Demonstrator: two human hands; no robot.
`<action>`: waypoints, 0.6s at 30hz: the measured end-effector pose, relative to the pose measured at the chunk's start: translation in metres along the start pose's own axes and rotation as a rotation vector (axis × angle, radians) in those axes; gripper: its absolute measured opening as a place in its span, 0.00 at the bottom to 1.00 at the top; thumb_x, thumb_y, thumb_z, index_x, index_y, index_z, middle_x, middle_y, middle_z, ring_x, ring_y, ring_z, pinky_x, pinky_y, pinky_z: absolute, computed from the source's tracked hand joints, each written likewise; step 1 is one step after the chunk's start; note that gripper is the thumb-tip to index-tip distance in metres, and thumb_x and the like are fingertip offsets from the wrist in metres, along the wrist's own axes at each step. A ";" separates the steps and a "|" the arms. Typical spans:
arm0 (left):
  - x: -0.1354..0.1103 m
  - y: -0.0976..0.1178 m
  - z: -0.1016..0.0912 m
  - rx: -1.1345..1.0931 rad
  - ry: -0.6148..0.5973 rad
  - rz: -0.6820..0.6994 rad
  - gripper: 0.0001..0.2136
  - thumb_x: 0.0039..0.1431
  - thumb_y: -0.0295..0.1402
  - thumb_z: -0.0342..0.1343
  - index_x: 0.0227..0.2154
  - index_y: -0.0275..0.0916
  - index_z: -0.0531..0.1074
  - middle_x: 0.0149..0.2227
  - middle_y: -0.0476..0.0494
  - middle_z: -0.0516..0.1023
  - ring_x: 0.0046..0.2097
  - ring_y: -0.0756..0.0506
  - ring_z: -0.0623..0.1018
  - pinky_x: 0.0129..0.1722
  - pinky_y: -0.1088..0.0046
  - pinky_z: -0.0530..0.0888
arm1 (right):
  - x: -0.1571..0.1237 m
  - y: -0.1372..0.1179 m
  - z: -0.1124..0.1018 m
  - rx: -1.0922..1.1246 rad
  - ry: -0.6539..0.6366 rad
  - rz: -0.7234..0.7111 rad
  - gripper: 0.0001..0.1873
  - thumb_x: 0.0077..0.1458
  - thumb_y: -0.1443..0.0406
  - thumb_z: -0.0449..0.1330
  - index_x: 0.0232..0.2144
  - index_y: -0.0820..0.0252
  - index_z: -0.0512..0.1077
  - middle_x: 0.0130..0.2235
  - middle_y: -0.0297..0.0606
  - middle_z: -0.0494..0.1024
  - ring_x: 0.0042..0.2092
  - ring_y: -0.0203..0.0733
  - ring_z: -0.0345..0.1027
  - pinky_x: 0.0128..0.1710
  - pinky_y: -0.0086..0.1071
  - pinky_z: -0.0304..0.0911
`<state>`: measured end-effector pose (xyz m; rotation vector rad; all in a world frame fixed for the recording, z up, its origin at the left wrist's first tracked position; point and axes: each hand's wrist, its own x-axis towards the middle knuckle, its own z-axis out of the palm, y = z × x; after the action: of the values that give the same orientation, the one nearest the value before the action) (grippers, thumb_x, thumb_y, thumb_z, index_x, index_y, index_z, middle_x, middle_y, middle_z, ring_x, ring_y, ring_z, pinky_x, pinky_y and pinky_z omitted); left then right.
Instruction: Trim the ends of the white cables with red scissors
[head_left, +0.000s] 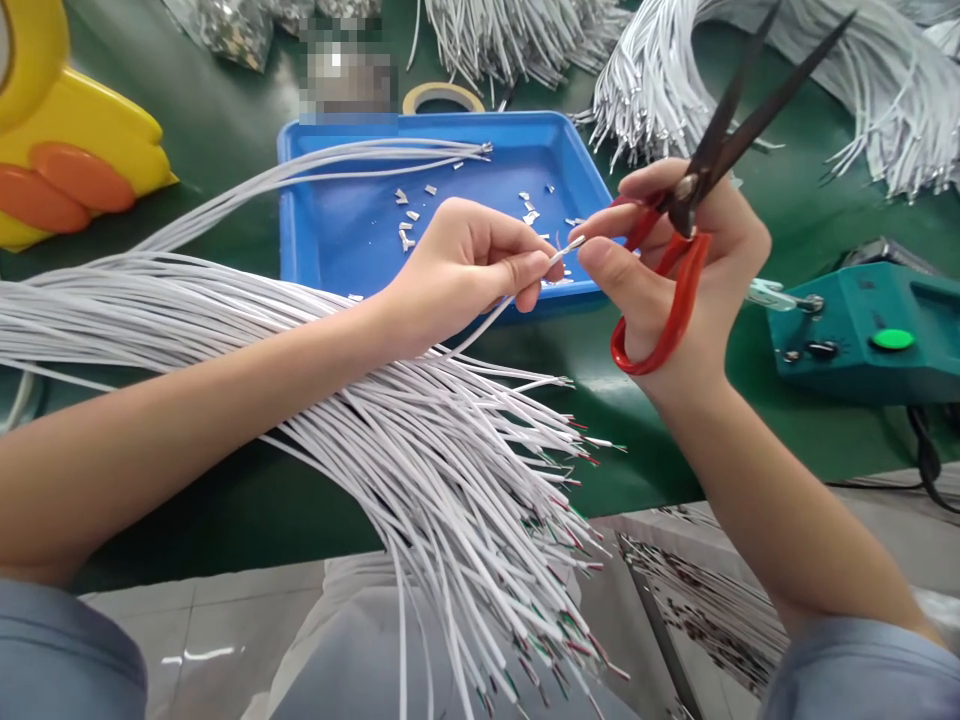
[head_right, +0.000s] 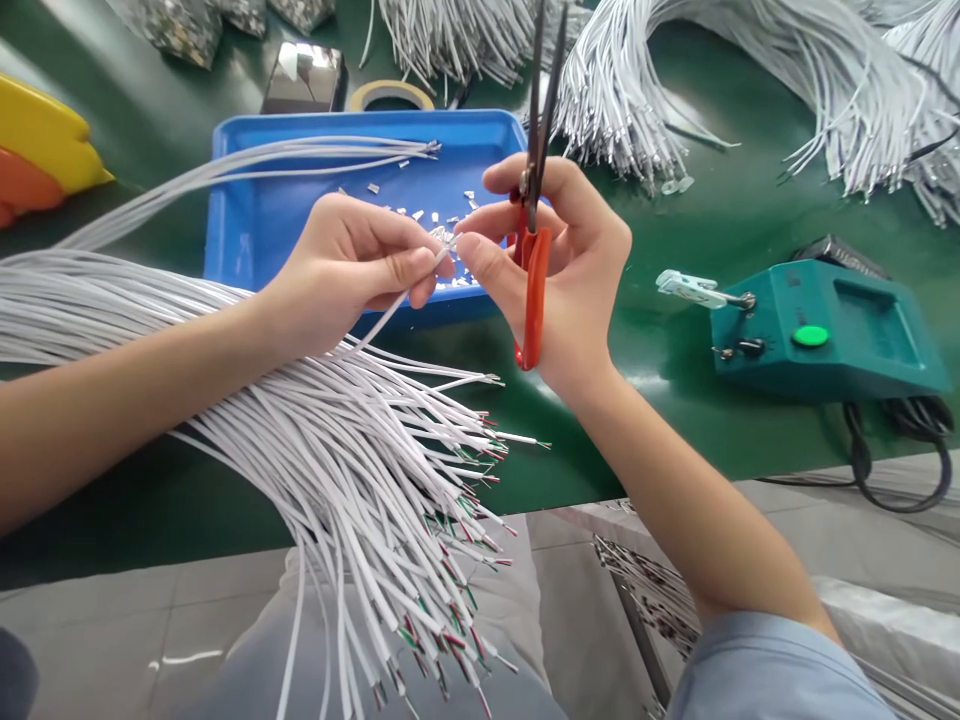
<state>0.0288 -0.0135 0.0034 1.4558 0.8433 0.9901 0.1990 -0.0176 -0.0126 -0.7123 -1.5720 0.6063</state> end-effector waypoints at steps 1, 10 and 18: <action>0.000 0.000 0.000 -0.001 -0.016 -0.001 0.11 0.57 0.20 0.57 0.21 0.34 0.76 0.17 0.51 0.70 0.23 0.55 0.70 0.29 0.76 0.72 | 0.000 0.000 0.000 -0.005 0.002 0.003 0.15 0.48 0.59 0.70 0.37 0.55 0.73 0.31 0.29 0.76 0.33 0.34 0.75 0.33 0.32 0.70; -0.001 -0.002 0.002 0.120 -0.006 0.100 0.06 0.53 0.24 0.61 0.22 0.35 0.76 0.19 0.50 0.72 0.24 0.53 0.72 0.27 0.75 0.72 | -0.003 -0.004 -0.003 -0.158 -0.046 0.256 0.20 0.51 0.47 0.65 0.38 0.50 0.69 0.38 0.35 0.77 0.36 0.40 0.74 0.37 0.39 0.73; -0.003 -0.005 0.002 0.154 0.010 0.123 0.03 0.50 0.25 0.64 0.23 0.35 0.77 0.21 0.48 0.73 0.27 0.49 0.75 0.27 0.74 0.72 | -0.006 -0.004 -0.006 -0.173 -0.119 0.401 0.22 0.51 0.47 0.63 0.44 0.47 0.67 0.36 0.37 0.77 0.37 0.49 0.74 0.40 0.47 0.72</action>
<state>0.0293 -0.0162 -0.0015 1.6513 0.8612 1.0429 0.2049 -0.0253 -0.0129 -1.1552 -1.6153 0.8238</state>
